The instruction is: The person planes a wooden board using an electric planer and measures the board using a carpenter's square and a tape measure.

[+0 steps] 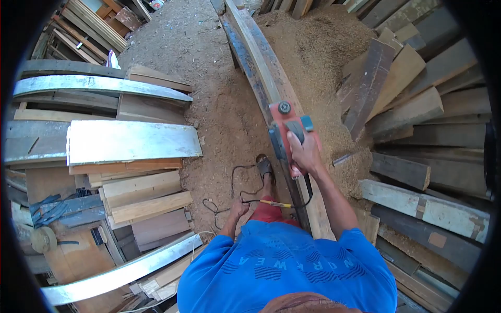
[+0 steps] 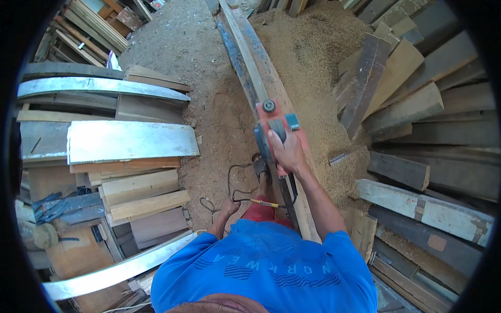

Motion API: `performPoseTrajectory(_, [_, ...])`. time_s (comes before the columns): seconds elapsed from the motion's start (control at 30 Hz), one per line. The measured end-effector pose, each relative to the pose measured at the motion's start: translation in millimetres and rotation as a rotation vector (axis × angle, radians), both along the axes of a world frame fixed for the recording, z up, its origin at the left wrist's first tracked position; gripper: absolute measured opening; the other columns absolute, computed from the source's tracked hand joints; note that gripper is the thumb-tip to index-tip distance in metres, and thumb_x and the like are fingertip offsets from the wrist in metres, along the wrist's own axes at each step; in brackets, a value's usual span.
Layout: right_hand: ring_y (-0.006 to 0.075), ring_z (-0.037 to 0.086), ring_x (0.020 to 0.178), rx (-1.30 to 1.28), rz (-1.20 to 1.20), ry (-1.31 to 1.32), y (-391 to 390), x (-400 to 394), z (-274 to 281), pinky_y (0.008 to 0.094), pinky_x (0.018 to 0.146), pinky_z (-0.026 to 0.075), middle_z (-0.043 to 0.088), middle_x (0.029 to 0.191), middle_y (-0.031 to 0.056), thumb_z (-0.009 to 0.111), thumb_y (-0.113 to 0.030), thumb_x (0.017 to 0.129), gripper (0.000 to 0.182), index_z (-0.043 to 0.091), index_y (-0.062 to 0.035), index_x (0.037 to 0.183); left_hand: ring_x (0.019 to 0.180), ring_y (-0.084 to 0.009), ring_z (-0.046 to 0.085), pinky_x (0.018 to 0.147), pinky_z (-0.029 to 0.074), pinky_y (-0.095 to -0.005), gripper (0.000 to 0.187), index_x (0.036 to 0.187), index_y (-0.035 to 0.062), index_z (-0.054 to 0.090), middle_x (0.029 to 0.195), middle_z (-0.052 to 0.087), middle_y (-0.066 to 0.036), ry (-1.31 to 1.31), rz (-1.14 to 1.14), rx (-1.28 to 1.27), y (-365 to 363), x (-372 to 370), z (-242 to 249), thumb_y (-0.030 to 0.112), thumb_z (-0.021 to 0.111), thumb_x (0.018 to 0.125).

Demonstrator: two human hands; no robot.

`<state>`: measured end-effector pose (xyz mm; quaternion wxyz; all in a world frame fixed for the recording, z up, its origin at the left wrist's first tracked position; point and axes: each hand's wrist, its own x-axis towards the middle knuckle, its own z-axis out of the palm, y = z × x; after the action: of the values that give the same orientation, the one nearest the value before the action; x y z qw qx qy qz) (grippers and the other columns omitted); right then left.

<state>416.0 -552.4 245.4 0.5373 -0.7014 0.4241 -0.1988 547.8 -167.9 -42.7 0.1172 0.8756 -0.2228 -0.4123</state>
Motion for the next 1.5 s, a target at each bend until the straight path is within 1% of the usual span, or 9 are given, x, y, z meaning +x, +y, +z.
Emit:
performPoseTrajectory(0.07, [0.0115, 0.054, 0.050, -0.015, -0.063, -0.057, -47, 58, -14, 0.0329, 0.047, 0.043, 0.056, 0.060, 0.0013, 0.057, -0.038, 0.100, 0.041, 0.063, -0.0013, 0.082, 0.088, -0.0427, 0.068, 0.078, 0.053, -0.0480, 0.031, 0.094, 0.0014, 0.068, 0.086, 0.069, -0.026, 0.068, -0.012, 0.037, -28, 16, 19, 0.028, 0.067, 0.080])
performPoseTrajectory(0.23, [0.0129, 0.055, 0.048, -0.080, -0.038, -0.030, -169, 197, 4, 0.0346, 0.048, 0.044, 0.056, 0.056, 0.0013, 0.059, -0.049, 0.096, 0.052, 0.061, -0.0055, 0.067, 0.080, -0.0390, 0.068, 0.073, 0.052, -0.0465, 0.026, 0.088, 0.0019, 0.067, 0.081, 0.069, -0.023, 0.122, 0.048, -0.005, -97, 61, 29, 0.027, 0.066, 0.081])
performPoseTrajectory(0.53, [0.0131, 0.059, 0.053, 0.056, 0.004, -0.047, -332, 387, 26, 0.0312, 0.050, 0.047, 0.061, 0.062, 0.0033, 0.061, -0.055, 0.095, 0.054, 0.064, -0.0057, 0.073, 0.073, -0.0335, 0.063, 0.068, 0.049, -0.0441, 0.029, 0.090, -0.0004, 0.061, 0.078, 0.065, -0.023, 0.106, 0.199, -0.193, -196, 146, 49, 0.028, 0.067, 0.085])
performPoseTrajectory(0.93, [0.0097, 0.055, 0.053, 0.135, 0.043, 0.037, -193, 218, 14, 0.0310, 0.048, 0.042, 0.057, 0.061, -0.0005, 0.061, -0.043, 0.098, 0.040, 0.063, -0.0077, 0.078, 0.078, -0.0383, 0.066, 0.072, 0.050, -0.0460, 0.033, 0.091, -0.0013, 0.067, 0.083, 0.068, -0.025, 0.046, -0.092, 0.036, -129, 103, 58, 0.031, 0.067, 0.083])
performPoseTrajectory(1.03, [0.0170, 0.061, 0.076, 0.086, 0.167, 0.015, -96, 102, 23, 0.0376, 0.069, 0.050, 0.062, 0.078, 0.0080, 0.057, -0.036, 0.099, 0.034, 0.063, -0.0022, 0.099, 0.075, -0.0357, 0.068, 0.068, 0.051, -0.0444, 0.025, 0.082, -0.0008, 0.069, 0.079, 0.070, -0.023, 0.086, -0.108, 0.012, -101, 81, 57, 0.024, 0.068, 0.079])
performPoseTrajectory(1.2, [0.0188, 0.062, 0.055, 0.213, 0.081, -0.014, 18, -27, 14, 0.0355, 0.055, 0.050, 0.060, 0.065, 0.0092, 0.061, -0.034, 0.098, 0.036, 0.059, 0.0021, 0.099, 0.076, -0.0350, 0.070, 0.068, 0.051, -0.0469, 0.020, 0.081, 0.0006, 0.070, 0.077, 0.071, -0.022, 0.176, -0.013, -0.015, -86, 67, 54, 0.020, 0.066, 0.077])
performPoseTrajectory(1.3, [0.0207, 0.063, 0.054, 0.209, 0.055, -0.005, 23, -32, 17, 0.0355, 0.054, 0.050, 0.060, 0.064, 0.0093, 0.061, -0.033, 0.098, 0.036, 0.058, 0.0021, 0.098, 0.082, -0.0370, 0.070, 0.074, 0.052, -0.0476, 0.023, 0.088, 0.0008, 0.071, 0.083, 0.072, -0.024, 0.002, -0.005, 0.000, -132, 75, 84, 0.022, 0.068, 0.079])
performPoseTrajectory(1.4, [0.0275, 0.067, 0.065, 0.419, 0.049, 0.108, -16, 15, 29, 0.0425, 0.062, 0.052, 0.061, 0.065, 0.0128, 0.061, -0.037, 0.097, 0.039, 0.058, 0.0019, 0.100, 0.096, -0.0419, 0.068, 0.084, 0.052, -0.0489, 0.034, 0.103, 0.0007, 0.069, 0.101, 0.071, -0.026, -0.167, 0.002, -0.090, -158, 99, 17, 0.029, 0.070, 0.084])
performPoseTrajectory(1.5, [0.0288, 0.067, 0.066, 0.144, 0.068, 0.078, -73, 81, 13, 0.0438, 0.064, 0.051, 0.062, 0.068, 0.0153, 0.060, -0.040, 0.097, 0.044, 0.059, 0.0026, 0.106, 0.107, -0.0464, 0.063, 0.093, 0.050, -0.0505, 0.050, 0.119, -0.0018, 0.062, 0.117, 0.066, -0.029, -0.039, 0.105, -0.168, -218, 129, -6, 0.037, 0.069, 0.087])
